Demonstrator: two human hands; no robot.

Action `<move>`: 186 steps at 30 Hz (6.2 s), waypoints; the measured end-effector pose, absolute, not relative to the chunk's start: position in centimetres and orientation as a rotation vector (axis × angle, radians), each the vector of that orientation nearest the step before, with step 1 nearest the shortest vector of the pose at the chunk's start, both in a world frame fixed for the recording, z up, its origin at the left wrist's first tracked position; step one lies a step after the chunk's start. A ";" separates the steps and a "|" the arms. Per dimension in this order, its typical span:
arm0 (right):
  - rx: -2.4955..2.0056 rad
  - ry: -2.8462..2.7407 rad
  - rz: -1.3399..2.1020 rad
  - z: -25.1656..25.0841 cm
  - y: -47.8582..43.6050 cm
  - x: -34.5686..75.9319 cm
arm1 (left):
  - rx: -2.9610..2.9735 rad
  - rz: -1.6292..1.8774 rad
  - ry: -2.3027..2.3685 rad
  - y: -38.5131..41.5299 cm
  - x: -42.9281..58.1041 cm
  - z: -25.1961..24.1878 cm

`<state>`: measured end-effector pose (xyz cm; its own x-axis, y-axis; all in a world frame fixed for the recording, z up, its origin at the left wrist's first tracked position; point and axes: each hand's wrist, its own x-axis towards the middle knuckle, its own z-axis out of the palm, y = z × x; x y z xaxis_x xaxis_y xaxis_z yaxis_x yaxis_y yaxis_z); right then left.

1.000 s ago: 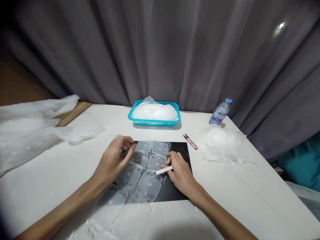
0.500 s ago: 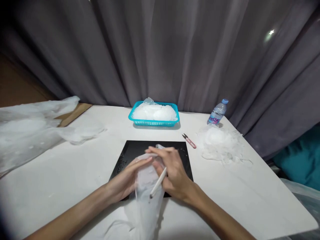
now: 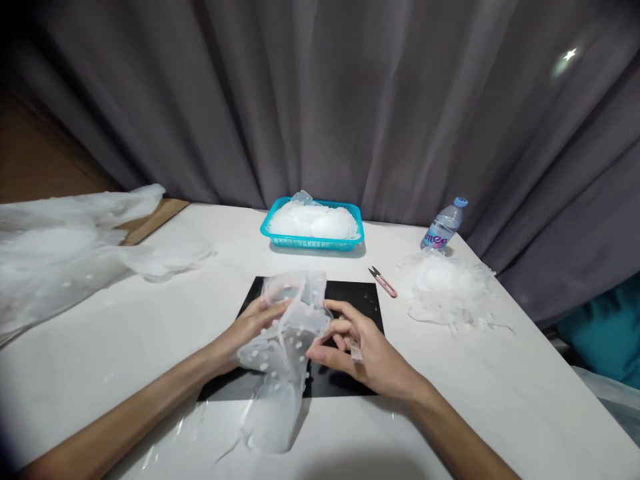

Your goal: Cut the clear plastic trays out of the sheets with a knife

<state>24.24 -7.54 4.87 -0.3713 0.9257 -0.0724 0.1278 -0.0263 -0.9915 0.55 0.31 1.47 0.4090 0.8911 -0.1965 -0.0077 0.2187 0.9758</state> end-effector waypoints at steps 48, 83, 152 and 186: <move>-1.222 -2.064 0.684 3.2 -5.6 28.7 | 2.600 0.455 0.881 4.5 3.4 0.1; -1.105 -2.184 1.005 3.7 2.4 29.3 | 2.629 0.336 0.832 4.8 3.0 0.0; -0.865 -2.524 0.506 3.0 1.3 28.9 | 2.629 0.394 0.802 5.0 3.0 -0.4; -1.318 -1.865 0.081 4.5 8.7 33.9 | 2.410 0.349 0.926 5.4 2.5 -0.9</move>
<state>33.88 8.67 4.55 -0.1044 0.8058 0.5829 0.7523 0.4473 -0.4837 2.54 5.43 -0.88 0.7317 0.6799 0.0491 0.5428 -0.6248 0.5612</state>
